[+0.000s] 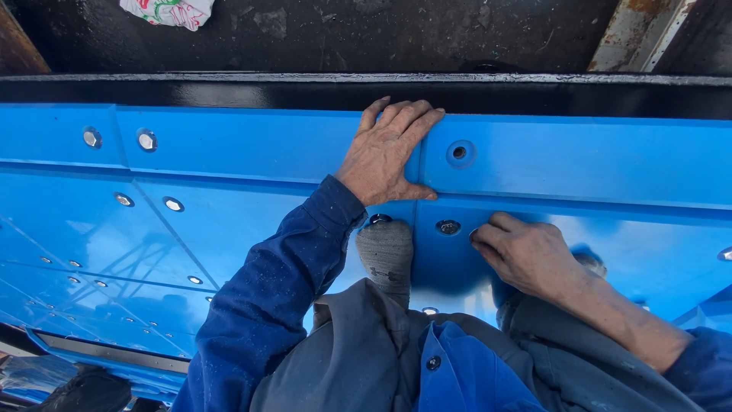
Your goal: Assembling and securing blue modular plastic panels using bolts and washers by hand.
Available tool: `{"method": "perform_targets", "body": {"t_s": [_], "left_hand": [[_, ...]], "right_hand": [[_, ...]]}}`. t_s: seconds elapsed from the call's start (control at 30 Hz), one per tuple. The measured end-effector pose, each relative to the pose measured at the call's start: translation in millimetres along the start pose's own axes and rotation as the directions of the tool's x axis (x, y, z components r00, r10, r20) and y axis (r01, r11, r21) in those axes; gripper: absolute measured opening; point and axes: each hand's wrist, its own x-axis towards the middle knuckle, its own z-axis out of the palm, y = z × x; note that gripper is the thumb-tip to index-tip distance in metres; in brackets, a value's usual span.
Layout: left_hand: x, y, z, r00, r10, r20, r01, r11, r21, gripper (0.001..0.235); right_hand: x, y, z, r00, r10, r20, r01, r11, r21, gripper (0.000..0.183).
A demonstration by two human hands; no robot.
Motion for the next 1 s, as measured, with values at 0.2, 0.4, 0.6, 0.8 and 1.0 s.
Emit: {"method": "perform_targets", "body": {"t_s": [0.2,0.4,0.6,0.8,1.0], "left_hand": [[2,-3,0,1.000,0.001,0.021,-0.002,1.000,0.008,0.130],[3,-2,4,1.000,-0.020,0.022,0.020,1.000,0.000,0.132],[8,-5,1,1.000,-0.031,0.005,0.031,0.999,0.031,0.129],[14,-4,-2,0.999,-0.034,-0.015,0.035,0.997,0.065,0.134],[10,-10,13,1.000,0.020,0.003,-0.020,0.995,0.096,0.130]], "right_hand": [[-5,11,23,0.970,-0.203,-0.131,0.179,0.968,-0.176,0.013],[-14,9,35,0.945,-0.317,-0.076,0.276,0.903,-0.329,0.021],[-24,-14,9,0.963,-0.212,0.169,0.248,0.939,-0.239,0.034],[-1,2,-48,0.789,-0.290,-0.541,0.102,0.931,-0.351,0.036],[61,53,-28,0.698,-0.321,-0.640,-0.081,0.853,-0.516,0.050]]}}
